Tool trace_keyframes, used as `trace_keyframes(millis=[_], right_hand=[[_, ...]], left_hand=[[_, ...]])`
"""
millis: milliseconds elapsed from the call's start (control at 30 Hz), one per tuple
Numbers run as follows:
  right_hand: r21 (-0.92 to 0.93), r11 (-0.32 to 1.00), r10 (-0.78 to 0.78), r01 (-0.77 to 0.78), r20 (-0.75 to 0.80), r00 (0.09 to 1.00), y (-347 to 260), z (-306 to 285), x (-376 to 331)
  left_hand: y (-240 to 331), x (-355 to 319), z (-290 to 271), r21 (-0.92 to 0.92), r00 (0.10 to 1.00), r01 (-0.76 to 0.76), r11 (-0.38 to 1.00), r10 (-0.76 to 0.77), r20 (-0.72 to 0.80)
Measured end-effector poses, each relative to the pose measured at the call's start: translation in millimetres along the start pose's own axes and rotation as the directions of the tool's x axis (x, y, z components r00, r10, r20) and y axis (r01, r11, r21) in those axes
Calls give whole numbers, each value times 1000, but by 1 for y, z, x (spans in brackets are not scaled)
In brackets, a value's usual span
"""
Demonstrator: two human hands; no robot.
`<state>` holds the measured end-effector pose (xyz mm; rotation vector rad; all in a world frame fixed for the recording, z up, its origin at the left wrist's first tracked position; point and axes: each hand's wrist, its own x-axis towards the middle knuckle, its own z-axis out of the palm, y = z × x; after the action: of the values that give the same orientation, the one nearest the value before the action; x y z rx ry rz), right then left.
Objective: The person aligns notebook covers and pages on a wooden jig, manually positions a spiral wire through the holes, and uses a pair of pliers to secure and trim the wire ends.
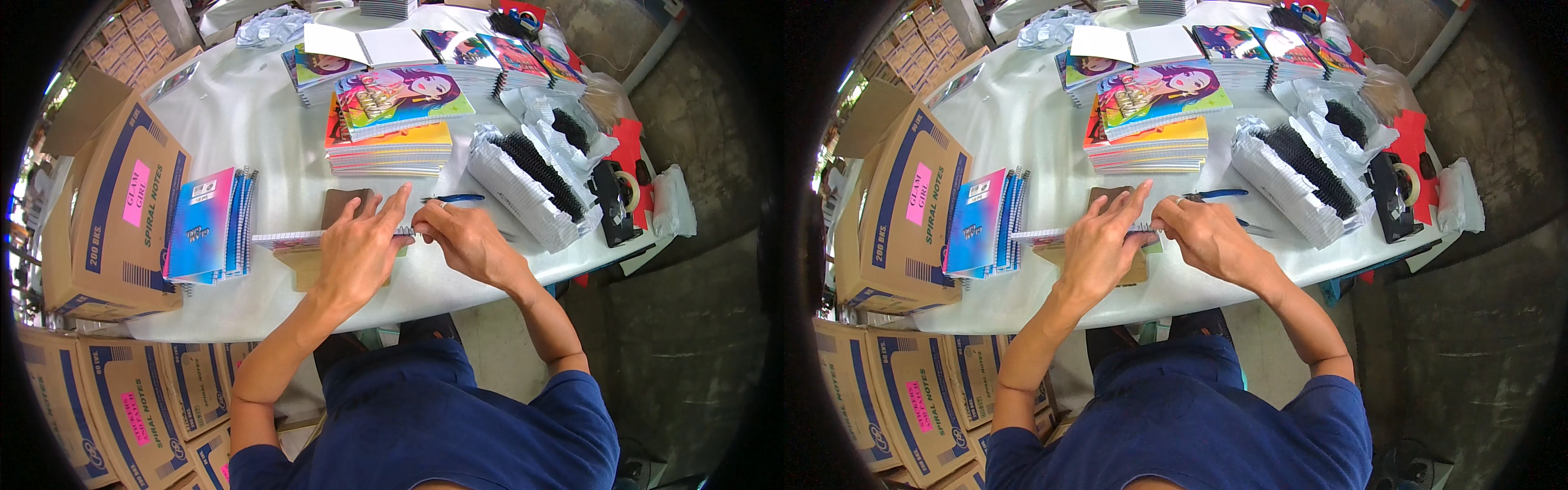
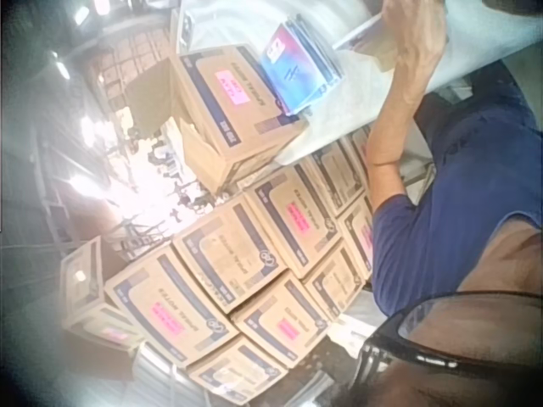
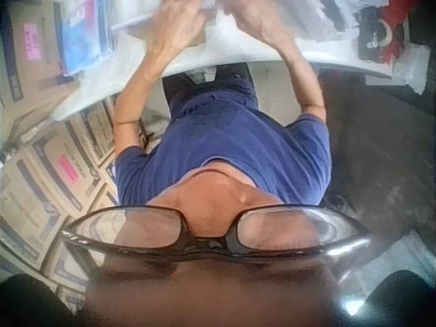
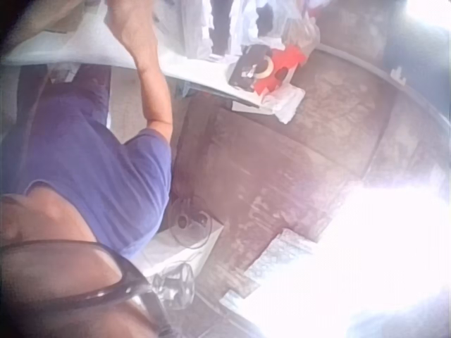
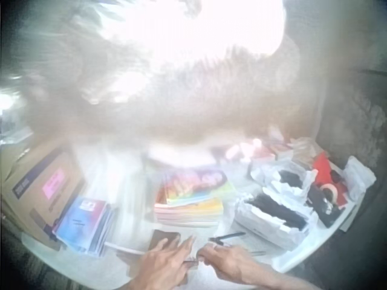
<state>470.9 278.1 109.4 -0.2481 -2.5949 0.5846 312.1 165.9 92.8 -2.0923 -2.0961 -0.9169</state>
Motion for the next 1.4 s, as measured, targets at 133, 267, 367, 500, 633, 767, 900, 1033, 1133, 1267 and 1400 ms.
trace_keyframes(millis=[133, 267, 367, 500, 633, 767, 900, 1033, 1133, 1267, 1400], right_hand=[[53, 999, 6, -4, -36, 999, -6, 3, 0], [44, 999, -3, 8, -108, 994, -1, 18, -9], [47, 997, -50, 58, -161, 986, 1, 22, -12], [39, 998, -38, 52, -290, 956, -2, 30, -16], [59, 998, -1, 23, -356, 934, 0, 36, -20], [-159, 984, -80, 79, 4, 997, 0, 9, -9], [277, 923, 59, -267, 584, 809, 45, -15, 29], [283, 950, -212, 129, 287, 934, 109, 48, 58], [373, 859, -452, 351, 229, 862, 111, 109, 72], [74, 956, -286, 282, 435, 854, 71, 97, 76], [406, 904, -97, -134, 501, 860, 100, 53, 74]], left_hand=[[-7, -3, -5, -131, 999, 46, 990, -42, 35], [-4, -2, -9, -168, 993, 89, 982, -74, 94], [1, -1, -13, -180, 992, 104, 978, -88, 94], [-3, -4, -9, -190, 998, 18, 982, -6, 60], [2, -4, -8, -110, 1000, -23, 994, 24, 3], [-3, -7, -1, 120, 987, -155, 981, 149, 56], [-2, -10, -4, 158, 980, -110, 981, 80, 182], [2, -6, -2, 295, 985, -170, 940, 163, 48], [4, -2, -8, 306, 972, -236, 922, 220, 88], [-3, -5, -13, 215, 949, -116, 970, 44, 312], [-11, -6, -12, 188, 998, -56, 981, 60, -16]])
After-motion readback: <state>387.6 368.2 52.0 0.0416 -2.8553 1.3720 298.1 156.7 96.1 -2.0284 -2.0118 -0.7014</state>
